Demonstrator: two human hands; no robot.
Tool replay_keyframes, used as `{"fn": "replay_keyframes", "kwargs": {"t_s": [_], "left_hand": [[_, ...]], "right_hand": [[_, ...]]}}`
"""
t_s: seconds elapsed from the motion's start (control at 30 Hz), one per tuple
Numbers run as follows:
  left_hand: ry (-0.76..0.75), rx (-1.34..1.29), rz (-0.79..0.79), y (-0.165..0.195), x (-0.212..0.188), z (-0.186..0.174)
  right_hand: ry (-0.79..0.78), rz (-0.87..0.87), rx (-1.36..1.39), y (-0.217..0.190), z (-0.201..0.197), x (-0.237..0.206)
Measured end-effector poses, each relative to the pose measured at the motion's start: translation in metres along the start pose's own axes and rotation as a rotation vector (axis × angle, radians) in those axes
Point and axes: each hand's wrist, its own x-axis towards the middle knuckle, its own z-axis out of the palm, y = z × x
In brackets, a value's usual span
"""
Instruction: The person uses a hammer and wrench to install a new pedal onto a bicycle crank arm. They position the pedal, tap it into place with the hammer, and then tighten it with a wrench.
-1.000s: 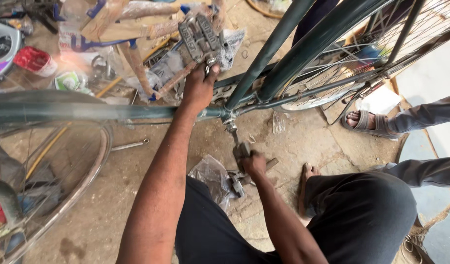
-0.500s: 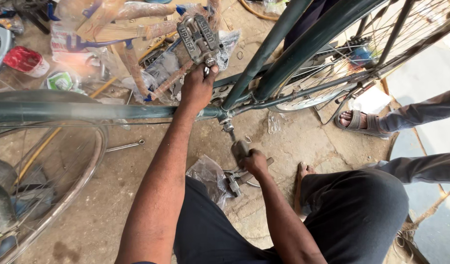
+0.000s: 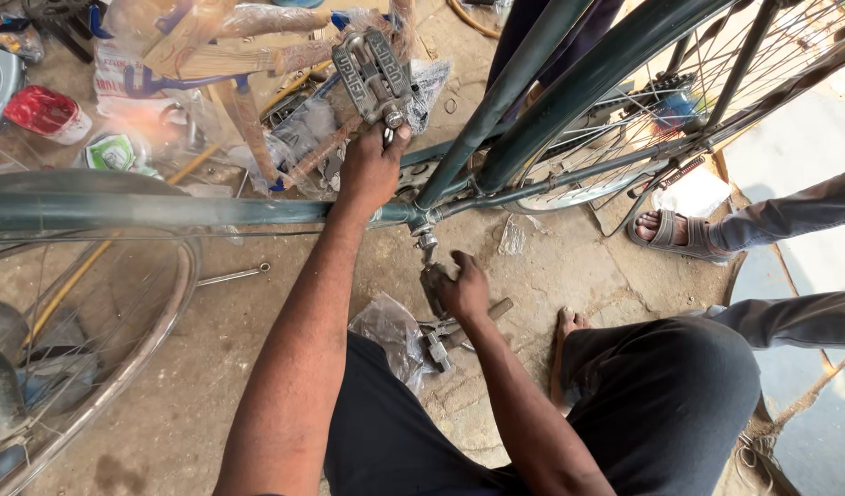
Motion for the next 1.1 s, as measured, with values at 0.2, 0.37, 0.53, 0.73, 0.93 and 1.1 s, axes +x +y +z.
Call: {"fn": "replay_keyframes", "kwargs": {"t_s": [0.2, 0.37, 0.53, 0.73, 0.93, 1.1], "left_hand": [[-0.053, 0.018, -0.108, 0.008, 0.0, -0.003], [-0.044, 0.055, -0.098, 0.008, 0.002, -0.003], [-0.049, 0.041, -0.089, 0.005, 0.003, -0.003], [-0.051, 0.013, -0.104, 0.005, 0.002, -0.001], [-0.076, 0.056, -0.159, 0.0, 0.004, -0.002], [-0.086, 0.07, -0.167, -0.002, 0.005, 0.0]], "right_hand": [[-0.414, 0.286, 0.374, -0.042, 0.002, 0.021], [-0.446, 0.127, 0.154, -0.037, -0.001, 0.021], [-0.323, 0.011, 0.135, -0.035, 0.009, 0.025], [-0.284, -0.026, 0.066, -0.033, 0.006, 0.025], [-0.354, 0.036, 0.017, -0.033, 0.008, 0.026], [-0.299, -0.084, 0.081, -0.028, 0.015, 0.033]]}}
